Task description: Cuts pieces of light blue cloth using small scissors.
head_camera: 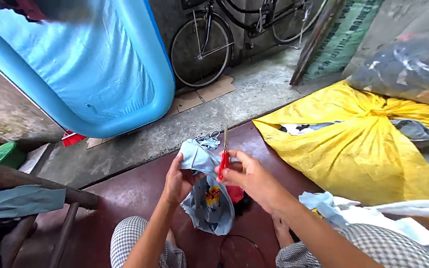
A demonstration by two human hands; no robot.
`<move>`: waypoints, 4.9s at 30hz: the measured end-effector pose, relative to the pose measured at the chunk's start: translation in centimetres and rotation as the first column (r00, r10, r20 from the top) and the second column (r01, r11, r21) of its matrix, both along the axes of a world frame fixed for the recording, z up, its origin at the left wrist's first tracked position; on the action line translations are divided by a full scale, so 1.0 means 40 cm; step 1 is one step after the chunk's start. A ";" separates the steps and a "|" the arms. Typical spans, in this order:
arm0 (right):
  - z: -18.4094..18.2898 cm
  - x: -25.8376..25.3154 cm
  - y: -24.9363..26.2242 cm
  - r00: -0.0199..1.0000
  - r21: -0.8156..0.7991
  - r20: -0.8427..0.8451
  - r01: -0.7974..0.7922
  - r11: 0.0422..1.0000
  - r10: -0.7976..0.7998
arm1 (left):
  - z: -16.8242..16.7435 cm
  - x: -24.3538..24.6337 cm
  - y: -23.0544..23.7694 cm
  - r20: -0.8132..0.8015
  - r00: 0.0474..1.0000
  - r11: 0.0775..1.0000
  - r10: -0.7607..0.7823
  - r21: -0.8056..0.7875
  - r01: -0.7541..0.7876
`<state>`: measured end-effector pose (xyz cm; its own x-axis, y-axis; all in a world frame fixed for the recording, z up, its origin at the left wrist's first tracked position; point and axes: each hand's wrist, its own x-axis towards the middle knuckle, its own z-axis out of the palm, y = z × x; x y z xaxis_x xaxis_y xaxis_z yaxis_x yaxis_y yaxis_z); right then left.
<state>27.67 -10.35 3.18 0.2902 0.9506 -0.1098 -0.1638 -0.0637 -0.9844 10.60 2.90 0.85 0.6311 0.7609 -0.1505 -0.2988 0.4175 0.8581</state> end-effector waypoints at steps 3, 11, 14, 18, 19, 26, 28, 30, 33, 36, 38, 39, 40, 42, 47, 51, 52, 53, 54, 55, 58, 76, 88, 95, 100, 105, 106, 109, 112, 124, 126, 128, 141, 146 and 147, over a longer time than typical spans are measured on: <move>-0.031 -0.099 -0.026 0.914 0.020 -0.319 -0.259 0.966 0.252 | -0.060 -0.029 -0.028 0.053 0.984 0.985 0.167 -0.057 -0.164; -0.130 -0.228 -0.092 0.682 0.001 -0.550 -0.577 0.817 0.482 | -0.096 -0.060 -0.088 0.063 0.977 0.979 0.205 0.009 -0.206; -0.149 -0.234 -0.090 0.668 0.012 -0.546 -0.597 0.803 0.505 | -0.087 -0.080 -0.094 0.060 0.984 0.986 0.165 0.001 -0.166; -0.170 -0.248 -0.086 0.660 0.041 -0.534 -0.605 0.795 0.529 | -0.072 -0.081 -0.113 0.128 0.977 0.982 0.173 -0.098 -0.161; -0.174 -0.252 -0.086 0.656 0.052 -0.533 -0.606 0.794 0.535 | -0.073 -0.081 -0.116 0.161 0.971 0.980 0.179 -0.122 -0.160; -0.186 -0.258 -0.093 0.613 0.163 -0.513 -0.618 0.769 0.601 | -0.081 -0.083 -0.126 0.256 0.945 0.974 0.205 -0.145 -0.172; -0.180 -0.256 -0.095 0.638 0.138 -0.497 -0.611 0.779 0.588 | -0.088 -0.089 -0.128 0.233 0.960 0.987 0.154 -0.072 -0.141; -0.174 -0.254 -0.097 0.681 0.115 -0.459 -0.592 0.798 0.571 | -0.090 -0.092 -0.131 0.188 0.975 0.993 0.119 -0.010 -0.119; -0.171 -0.252 -0.099 0.719 0.144 -0.432 -0.541 0.829 0.544 | -0.089 -0.093 -0.129 0.153 0.979 0.990 0.135 0.014 -0.139; -0.168 -0.247 -0.097 0.746 0.165 -0.436 -0.484 0.859 0.504 | -0.088 -0.093 -0.131 0.144 0.980 0.989 0.140 0.023 -0.145; -0.169 -0.240 -0.092 0.753 0.178 -0.447 -0.453 0.873 0.482 | -0.094 -0.091 -0.138 0.137 0.982 0.990 0.128 0.035 -0.134; -0.169 -0.238 -0.089 0.753 0.188 -0.459 -0.436 0.880 0.472 | -0.097 -0.090 -0.141 0.146 0.982 0.991 0.116 0.042 -0.124; -0.169 -0.237 -0.088 0.748 0.197 -0.475 -0.423 0.884 0.464 | -0.099 -0.089 -0.144 0.152 0.983 0.992 0.107 0.049 -0.116; -0.168 -0.236 -0.089 0.734 0.206 -0.505 -0.409 0.889 0.455 | -0.098 -0.086 -0.150 0.165 0.980 0.992 0.109 0.044 -0.117; -0.168 -0.235 -0.088 0.730 0.209 -0.513 -0.403 0.891 0.451 | -0.099 -0.087 -0.158 0.162 0.979 0.991 0.121 0.034 -0.128; -0.165 -0.235 -0.086 0.746 0.204 -0.499 -0.394 0.896 0.441 | -0.097 -0.094 -0.161 0.121 0.988 0.993 0.100 0.052 -0.107; -0.164 -0.234 -0.086 0.747 0.199 -0.497 -0.396 0.896 0.441 | -0.098 -0.094 -0.160 0.126 0.987 0.993 0.104 0.047 -0.111; -0.163 -0.234 -0.087 0.749 0.193 -0.496 -0.398 0.897 0.439 | -0.098 -0.094 -0.160 0.135 0.985 0.993 0.107 0.041 -0.114; -0.162 -0.234 -0.088 0.751 0.186 -0.496 -0.397 0.899 0.435 | -0.099 -0.094 -0.160 0.141 0.984 0.992 0.110 0.039 -0.116; -0.161 -0.234 -0.088 0.755 0.179 -0.498 -0.392 0.902 0.427 | -0.099 -0.094 -0.159 0.142 0.984 0.992 0.109 0.041 -0.116; -0.149 -0.236 -0.092 0.769 0.145 -0.497 -0.383 0.913 0.401 | -0.097 -0.093 -0.158 0.143 0.982 0.990 0.127 0.034 -0.133; -0.134 -0.227 -0.088 0.811 0.095 -0.472 -0.343 0.935 0.345 | -0.114 -0.110 -0.176 -0.054 0.996 0.989 0.076 0.133 -0.068; -0.139 -0.197 -0.081 0.795 0.171 -0.440 -0.381 0.909 0.416 | -0.132 -0.128 -0.190 -0.158 0.987 0.958 -0.011 0.281 0.056; -0.128 -0.206 -0.083 0.814 0.103 -0.469 -0.335 0.937 0.342 | -0.138 -0.128 -0.186 -0.119 0.992 0.960 0.035 0.281 0.000; -0.131 -0.192 -0.081 0.772 0.137 -0.478 -0.405 0.904 0.418 | -0.140 -0.133 -0.190 -0.113 0.994 0.968 0.007 0.250 0.022; -0.129 -0.182 -0.078 0.755 0.162 -0.501 -0.398 0.903 0.423 | -0.144 -0.138 -0.196 -0.141 0.989 0.950 -0.036 0.302 0.078; -0.127 -0.181 -0.079 0.752 0.159 -0.508 -0.397 0.904 0.420 | -0.143 -0.139 -0.197 -0.143 0.989 0.948 -0.032 0.311 0.076; -0.121 -0.189 -0.084 0.761 0.131 -0.532 -0.358 0.925 0.370 | -0.149 -0.140 -0.197 -0.136 0.990 0.948 -0.026 0.311 0.067; -0.118 -0.196 -0.083 0.774 0.116 -0.534 -0.332 0.936 0.340 | -0.151 -0.141 -0.198 -0.119 0.992 0.955 -0.032 0.289 0.065; -0.121 -0.160 -0.078 0.696 0.162 -0.576 -0.416 0.895 0.428 | -0.159 -0.155 -0.206 -0.026 0.998 0.935 -0.064 0.348 0.069; -0.120 -0.160 -0.077 0.686 0.149 -0.593 -0.422 0.894 0.422 | -0.159 -0.154 -0.206 -0.018 0.998 0.936 -0.067 0.346 0.069; -0.113 -0.162 -0.078 0.685 0.118 -0.615 -0.409 0.905 0.390 | -0.159 -0.158 -0.207 -0.044 0.997 0.937 -0.068 0.340 0.079; -0.123 -0.154 -0.077 0.635 0.179 -0.628 -0.446 0.877 0.451 | -0.172 -0.160 -0.210 -0.037 0.997 0.940 -0.065 0.333 0.074; -0.122 -0.150 -0.075 0.635 0.182 -0.632 -0.435 0.882 0.444 | -0.177 -0.161 -0.210 -0.033 0.996 0.921 -0.083 0.379 0.089; -0.123 -0.149 -0.074 0.639 0.181 -0.627 -0.436 0.882 0.445 | -0.179 -0.160 -0.210 -0.036 0.996 0.919 -0.081 0.384 0.088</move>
<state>21.69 -13.30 -1.73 -0.2984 0.9498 -0.0936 -0.7004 -0.2846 -0.6546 4.20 -5.49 -6.31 0.6954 0.7066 0.1307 -0.2590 0.0768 0.9628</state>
